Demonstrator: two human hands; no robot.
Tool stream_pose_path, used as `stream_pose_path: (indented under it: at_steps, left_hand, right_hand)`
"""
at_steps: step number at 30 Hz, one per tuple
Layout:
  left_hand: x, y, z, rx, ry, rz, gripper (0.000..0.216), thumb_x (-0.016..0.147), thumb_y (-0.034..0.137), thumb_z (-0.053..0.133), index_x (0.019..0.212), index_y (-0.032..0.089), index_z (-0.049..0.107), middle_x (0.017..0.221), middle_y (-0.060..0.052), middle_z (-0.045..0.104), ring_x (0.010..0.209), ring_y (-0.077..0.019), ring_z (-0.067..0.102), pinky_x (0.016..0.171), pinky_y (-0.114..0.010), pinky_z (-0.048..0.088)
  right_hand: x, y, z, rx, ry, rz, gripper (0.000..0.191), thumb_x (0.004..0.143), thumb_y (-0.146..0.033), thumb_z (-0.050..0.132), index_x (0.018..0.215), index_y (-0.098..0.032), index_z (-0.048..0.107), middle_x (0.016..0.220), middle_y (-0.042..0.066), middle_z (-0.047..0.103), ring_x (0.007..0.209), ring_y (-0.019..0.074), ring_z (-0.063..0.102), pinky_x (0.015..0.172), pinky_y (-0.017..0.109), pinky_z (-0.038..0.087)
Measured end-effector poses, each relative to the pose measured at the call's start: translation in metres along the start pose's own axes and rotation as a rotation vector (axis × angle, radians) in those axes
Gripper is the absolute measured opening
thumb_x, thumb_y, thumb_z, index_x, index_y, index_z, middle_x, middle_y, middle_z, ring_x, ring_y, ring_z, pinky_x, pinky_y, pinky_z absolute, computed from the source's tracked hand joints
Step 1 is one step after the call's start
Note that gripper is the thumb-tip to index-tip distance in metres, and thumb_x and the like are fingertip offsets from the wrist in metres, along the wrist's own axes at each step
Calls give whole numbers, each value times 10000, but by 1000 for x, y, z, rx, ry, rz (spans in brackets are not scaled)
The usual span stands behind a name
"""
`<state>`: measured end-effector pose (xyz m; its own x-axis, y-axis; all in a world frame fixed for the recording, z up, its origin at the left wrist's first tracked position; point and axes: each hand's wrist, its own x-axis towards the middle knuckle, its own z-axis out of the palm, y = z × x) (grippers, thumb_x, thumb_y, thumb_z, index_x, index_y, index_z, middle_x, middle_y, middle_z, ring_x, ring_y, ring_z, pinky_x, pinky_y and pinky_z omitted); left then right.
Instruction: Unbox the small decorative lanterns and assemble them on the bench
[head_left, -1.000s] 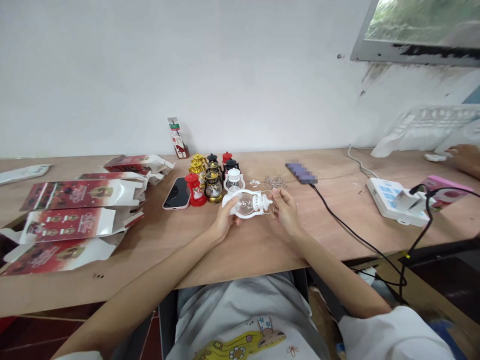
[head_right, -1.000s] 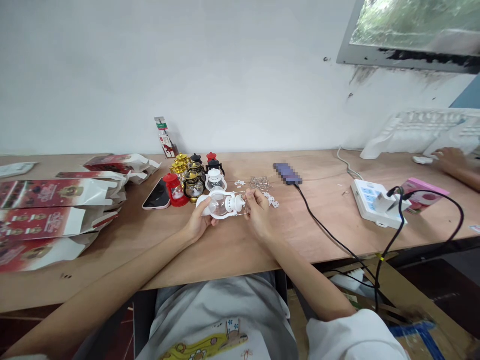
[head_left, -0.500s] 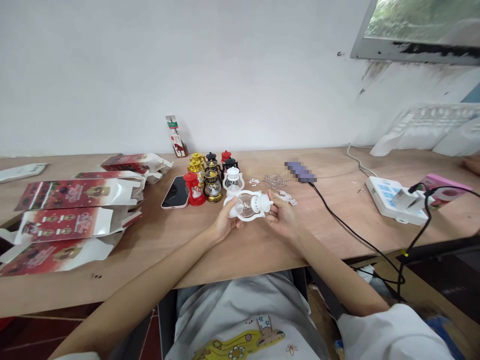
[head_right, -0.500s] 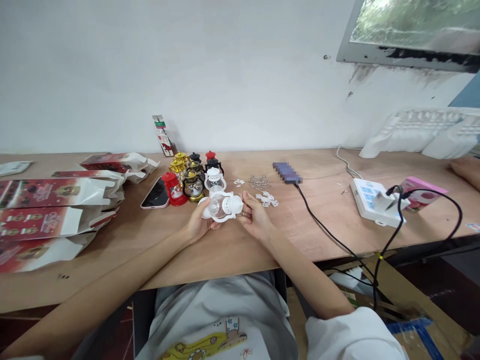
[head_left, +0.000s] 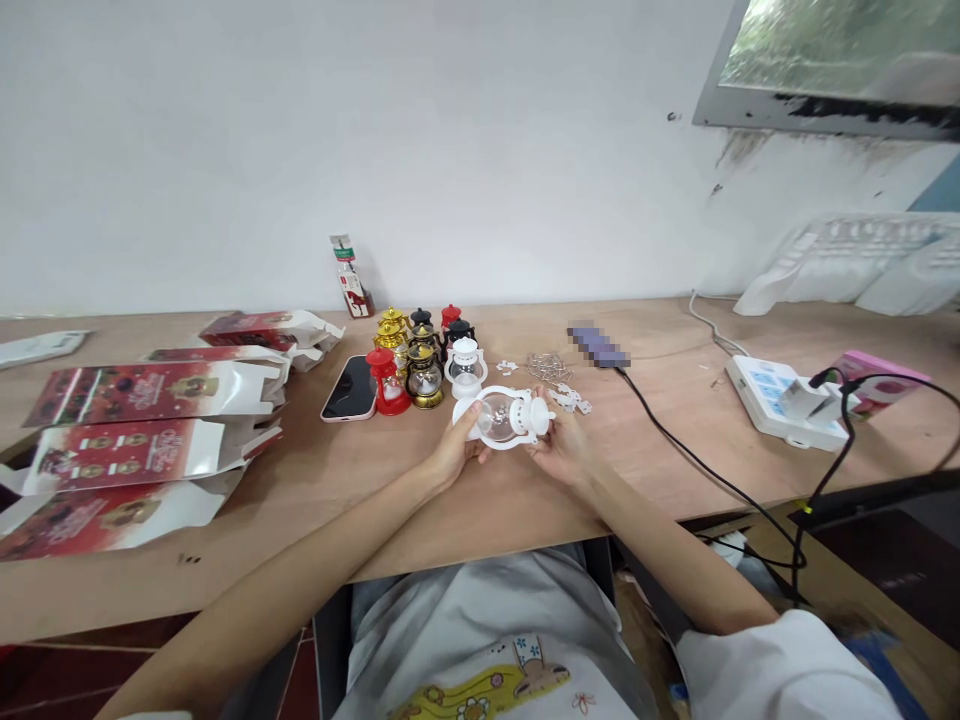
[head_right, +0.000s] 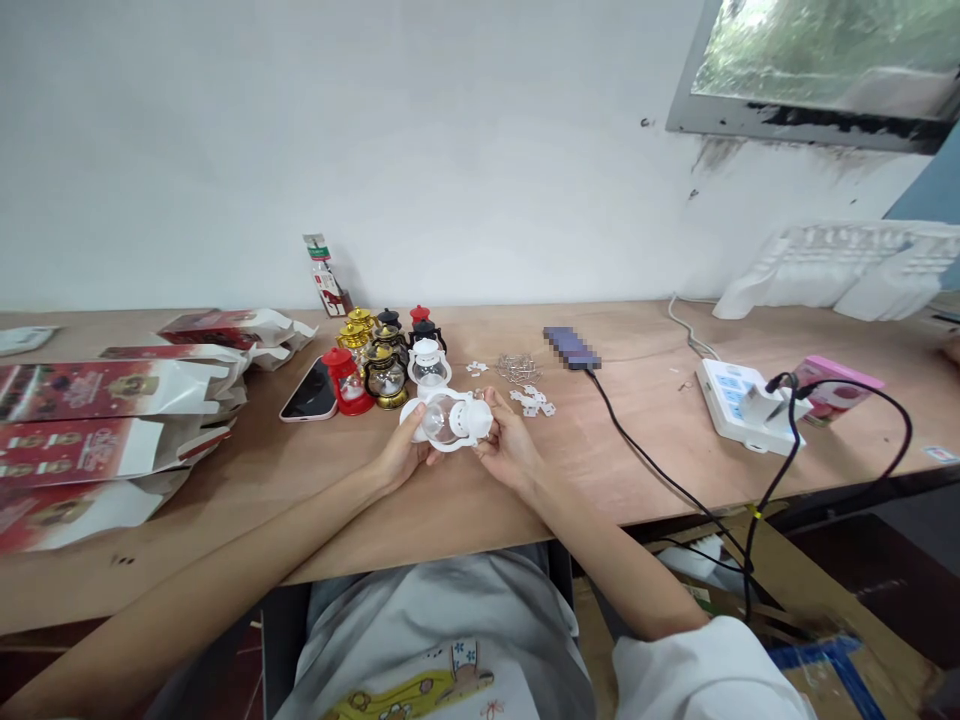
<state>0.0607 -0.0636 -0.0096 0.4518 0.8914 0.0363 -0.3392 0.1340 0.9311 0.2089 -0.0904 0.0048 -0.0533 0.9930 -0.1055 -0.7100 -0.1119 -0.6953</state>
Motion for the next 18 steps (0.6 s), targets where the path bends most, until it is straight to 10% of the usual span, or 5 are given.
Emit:
stream_pose_path:
  at_steps: [11,18]
  left_hand:
    - [3,-3,-4,-21,63,6,605,626,701,644,846,142,572,590,21,563,414,-58,428,357,-170,318]
    - [4,-6,-2,8,72,10,535,652,656,652,802,151,553,539,32,539,406,-70,434,356,-183,312]
  right_hand:
    - [-6,3,11,-103,25,-84,409,680,-446,747,660,-226,403,465,-109,284,387,51,188,345,168,171]
    - [-3,15,19,-131,46,-180,267,757,-439,635,655,-233,500,626,-21,537,596,139,512,487,247,435]
